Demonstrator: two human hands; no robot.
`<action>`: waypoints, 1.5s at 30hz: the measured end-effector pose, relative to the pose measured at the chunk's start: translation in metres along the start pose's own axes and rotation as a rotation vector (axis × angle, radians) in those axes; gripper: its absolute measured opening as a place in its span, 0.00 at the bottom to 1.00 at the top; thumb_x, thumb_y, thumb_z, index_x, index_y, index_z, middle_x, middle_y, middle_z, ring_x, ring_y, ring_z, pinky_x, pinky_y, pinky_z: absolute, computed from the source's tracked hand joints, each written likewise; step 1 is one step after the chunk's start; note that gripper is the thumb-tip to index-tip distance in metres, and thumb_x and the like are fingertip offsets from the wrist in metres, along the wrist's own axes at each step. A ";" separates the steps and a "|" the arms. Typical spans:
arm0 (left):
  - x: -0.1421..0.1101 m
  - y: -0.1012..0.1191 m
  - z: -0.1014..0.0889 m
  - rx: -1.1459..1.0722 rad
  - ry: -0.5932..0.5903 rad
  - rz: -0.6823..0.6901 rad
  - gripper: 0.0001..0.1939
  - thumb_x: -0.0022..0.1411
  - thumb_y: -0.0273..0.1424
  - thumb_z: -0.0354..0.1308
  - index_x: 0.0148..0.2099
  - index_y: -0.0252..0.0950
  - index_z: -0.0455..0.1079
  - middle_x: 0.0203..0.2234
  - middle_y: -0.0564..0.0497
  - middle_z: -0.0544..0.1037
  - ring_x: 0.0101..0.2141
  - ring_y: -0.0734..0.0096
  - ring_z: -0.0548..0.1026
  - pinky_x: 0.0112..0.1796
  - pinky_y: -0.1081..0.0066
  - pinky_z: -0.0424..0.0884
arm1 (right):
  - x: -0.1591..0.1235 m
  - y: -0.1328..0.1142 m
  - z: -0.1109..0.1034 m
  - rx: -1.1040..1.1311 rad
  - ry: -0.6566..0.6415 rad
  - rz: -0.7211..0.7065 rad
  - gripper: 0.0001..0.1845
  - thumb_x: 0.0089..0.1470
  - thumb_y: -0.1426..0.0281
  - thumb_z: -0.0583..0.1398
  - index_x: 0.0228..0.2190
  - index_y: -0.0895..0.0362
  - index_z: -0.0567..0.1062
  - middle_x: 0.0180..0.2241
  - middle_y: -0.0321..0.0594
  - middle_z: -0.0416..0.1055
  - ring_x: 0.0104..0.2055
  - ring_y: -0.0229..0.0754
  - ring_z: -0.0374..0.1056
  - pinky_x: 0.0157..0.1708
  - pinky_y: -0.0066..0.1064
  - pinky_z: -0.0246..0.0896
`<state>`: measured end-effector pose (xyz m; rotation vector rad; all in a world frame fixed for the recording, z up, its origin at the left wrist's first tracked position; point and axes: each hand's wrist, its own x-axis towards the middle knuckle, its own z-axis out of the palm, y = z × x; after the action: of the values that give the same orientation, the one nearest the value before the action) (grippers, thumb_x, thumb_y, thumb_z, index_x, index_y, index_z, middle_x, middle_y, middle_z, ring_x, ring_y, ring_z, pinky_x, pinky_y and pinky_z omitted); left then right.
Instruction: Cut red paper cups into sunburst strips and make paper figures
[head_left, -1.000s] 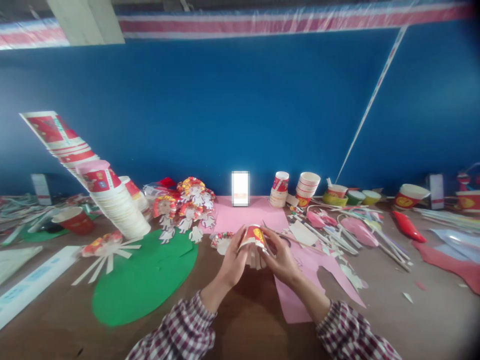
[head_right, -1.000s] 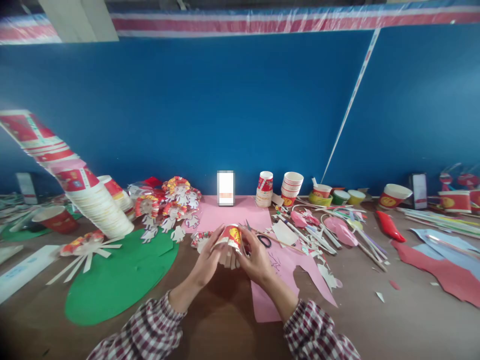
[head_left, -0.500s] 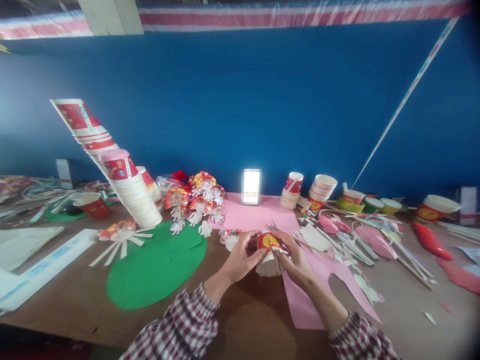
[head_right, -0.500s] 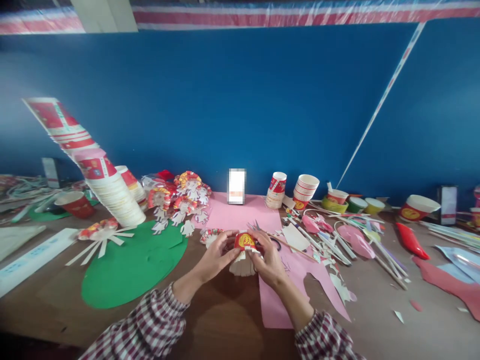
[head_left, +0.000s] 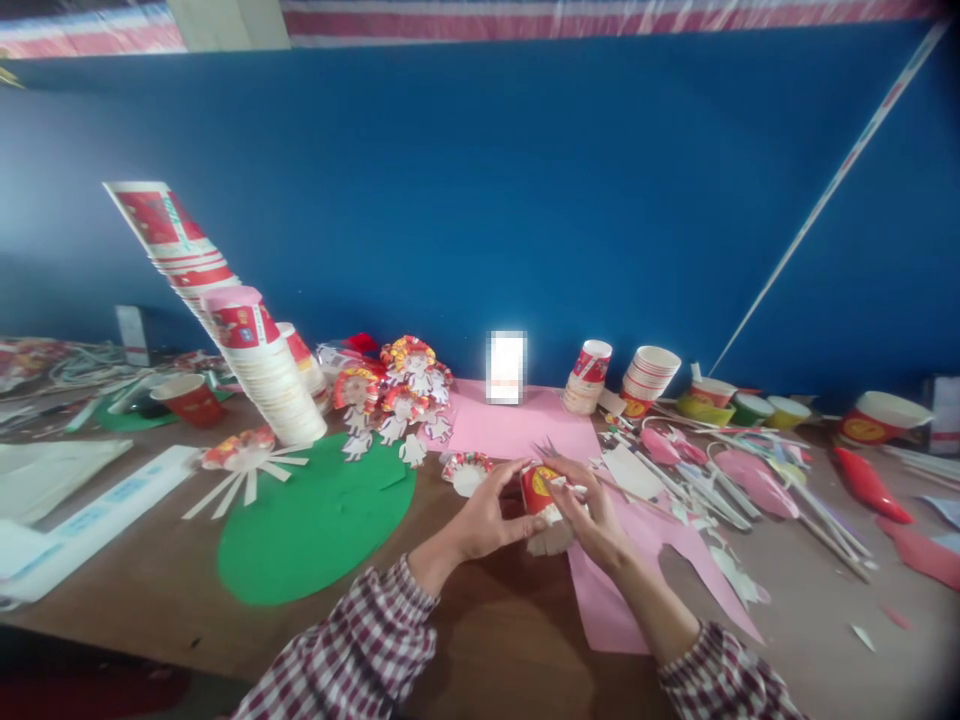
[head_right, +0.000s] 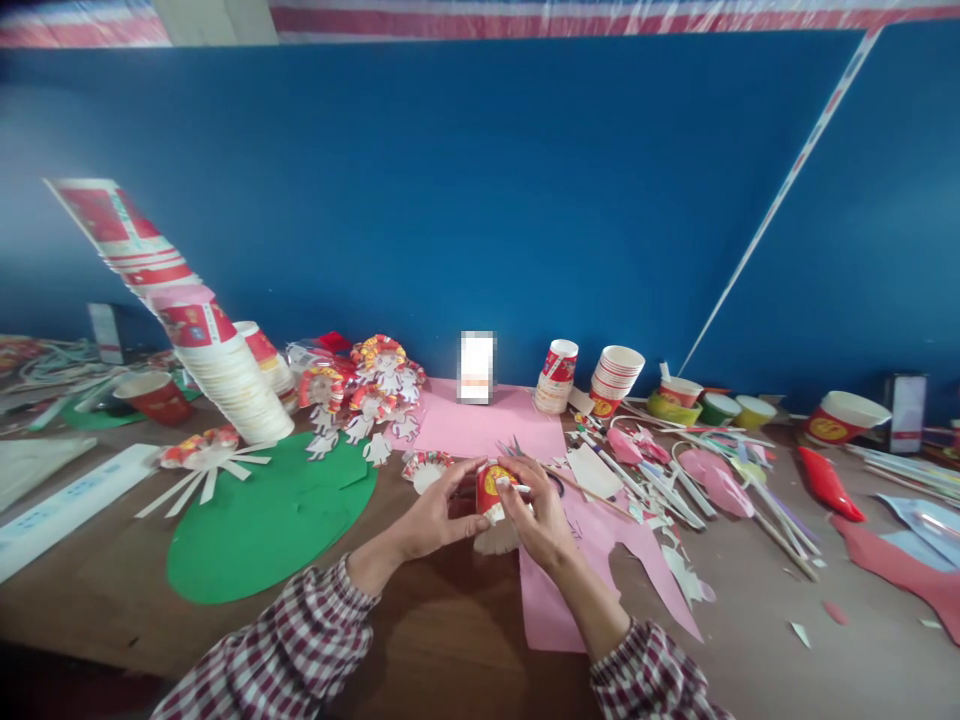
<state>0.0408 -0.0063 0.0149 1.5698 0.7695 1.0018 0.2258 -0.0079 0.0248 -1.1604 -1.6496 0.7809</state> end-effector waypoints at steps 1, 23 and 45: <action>0.000 0.000 0.000 -0.007 0.006 -0.001 0.37 0.52 0.36 0.67 0.62 0.39 0.58 0.58 0.38 0.63 0.53 0.53 0.69 0.52 0.55 0.68 | 0.000 0.000 0.000 0.005 0.002 0.005 0.22 0.57 0.54 0.55 0.46 0.54 0.76 0.51 0.49 0.70 0.52 0.52 0.67 0.41 0.38 0.70; 0.004 -0.003 0.009 -0.101 0.176 -0.029 0.24 0.57 0.33 0.60 0.55 0.34 0.65 0.52 0.38 0.71 0.49 0.57 0.73 0.50 0.59 0.69 | -0.006 -0.002 0.001 -0.114 -0.134 -0.223 0.31 0.54 0.50 0.58 0.53 0.54 0.69 0.55 0.51 0.64 0.59 0.57 0.59 0.56 0.48 0.58; 0.007 -0.017 -0.008 -0.125 0.510 -0.044 0.19 0.54 0.44 0.63 0.42 0.35 0.74 0.36 0.45 0.79 0.38 0.61 0.76 0.40 0.65 0.72 | -0.015 0.006 0.016 0.069 -0.159 0.009 0.29 0.58 0.55 0.55 0.59 0.49 0.61 0.59 0.44 0.62 0.61 0.50 0.59 0.57 0.45 0.61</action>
<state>0.0372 0.0070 0.0005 1.1932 1.0586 1.4124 0.2147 -0.0199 0.0087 -1.0814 -1.7342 0.9497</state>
